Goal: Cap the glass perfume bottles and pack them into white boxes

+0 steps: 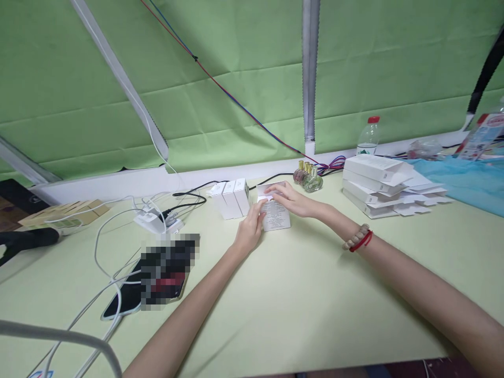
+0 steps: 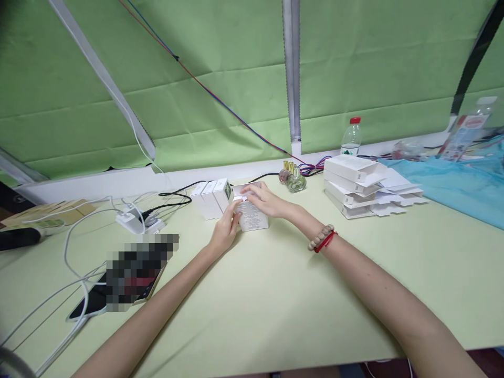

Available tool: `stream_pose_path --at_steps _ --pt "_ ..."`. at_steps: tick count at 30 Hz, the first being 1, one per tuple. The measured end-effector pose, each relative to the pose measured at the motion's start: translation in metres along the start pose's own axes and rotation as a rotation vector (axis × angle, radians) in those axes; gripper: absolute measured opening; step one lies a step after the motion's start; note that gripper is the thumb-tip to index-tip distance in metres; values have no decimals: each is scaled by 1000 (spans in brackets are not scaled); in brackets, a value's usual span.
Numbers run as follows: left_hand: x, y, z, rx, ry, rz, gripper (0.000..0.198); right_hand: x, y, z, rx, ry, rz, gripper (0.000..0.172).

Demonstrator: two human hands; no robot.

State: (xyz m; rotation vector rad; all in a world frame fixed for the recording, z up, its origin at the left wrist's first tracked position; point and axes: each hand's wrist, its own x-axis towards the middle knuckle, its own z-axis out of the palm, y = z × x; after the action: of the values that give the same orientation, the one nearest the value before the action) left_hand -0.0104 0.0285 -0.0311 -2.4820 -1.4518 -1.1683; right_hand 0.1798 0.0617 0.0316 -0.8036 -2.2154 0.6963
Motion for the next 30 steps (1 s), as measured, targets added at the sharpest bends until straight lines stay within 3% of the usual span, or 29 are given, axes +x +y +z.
stream_pose_path --at_steps 17,30 --pt "0 0 0 10 1 1 40 -2 -2 5 -94 6 -46 30" --pt "1 2 -1 -12 -12 -12 40 -4 -4 4 -84 5 13 37"
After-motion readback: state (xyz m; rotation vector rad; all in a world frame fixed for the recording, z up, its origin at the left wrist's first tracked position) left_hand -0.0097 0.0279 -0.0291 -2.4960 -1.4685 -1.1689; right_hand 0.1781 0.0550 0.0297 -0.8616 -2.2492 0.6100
